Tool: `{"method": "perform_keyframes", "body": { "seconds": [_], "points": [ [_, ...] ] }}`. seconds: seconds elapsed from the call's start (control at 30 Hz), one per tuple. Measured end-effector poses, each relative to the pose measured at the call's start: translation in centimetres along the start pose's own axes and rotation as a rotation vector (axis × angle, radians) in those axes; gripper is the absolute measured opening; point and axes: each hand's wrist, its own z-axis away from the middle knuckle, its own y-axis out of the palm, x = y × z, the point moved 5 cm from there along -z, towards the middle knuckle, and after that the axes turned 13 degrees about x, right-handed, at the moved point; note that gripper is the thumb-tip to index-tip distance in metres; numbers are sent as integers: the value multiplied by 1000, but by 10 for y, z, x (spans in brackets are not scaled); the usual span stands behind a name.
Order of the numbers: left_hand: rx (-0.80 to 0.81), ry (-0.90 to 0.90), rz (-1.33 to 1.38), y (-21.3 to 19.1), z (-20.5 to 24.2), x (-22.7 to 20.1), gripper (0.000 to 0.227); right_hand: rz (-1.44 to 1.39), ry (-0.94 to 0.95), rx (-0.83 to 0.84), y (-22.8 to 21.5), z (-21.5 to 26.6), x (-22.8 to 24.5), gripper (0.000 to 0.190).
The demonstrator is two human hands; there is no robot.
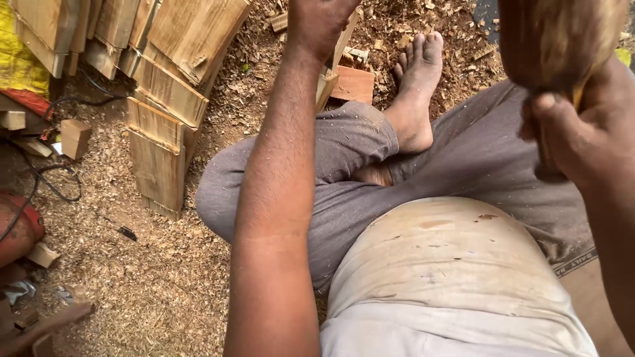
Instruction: The person sits on the floor and uses a chisel and wooden mallet to carve a small rectangular piece of wood. They repeatedly strike the chisel to remove wood shavings and occasionally reposition the wood piece.
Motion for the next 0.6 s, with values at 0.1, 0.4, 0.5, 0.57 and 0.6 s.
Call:
{"method": "perform_keyframes", "body": {
  "seconds": [0.1,0.4,0.5,0.57,0.6],
  "points": [
    [-21,3,99,-3,6,-11,25,-32,-175,65,14,-27,43,39],
    [-3,81,140,-2,2,-11,21,774,455,271,60,-114,124,37],
    [-24,-78,236,6,5,1,25,664,210,215,60,-108,139,29],
    [-36,-113,108,8,-2,-1,25,501,36,156,62,-105,137,31],
    [-39,-121,123,9,-2,-4,26,433,-3,120,64,-105,133,31]
  ]
}}
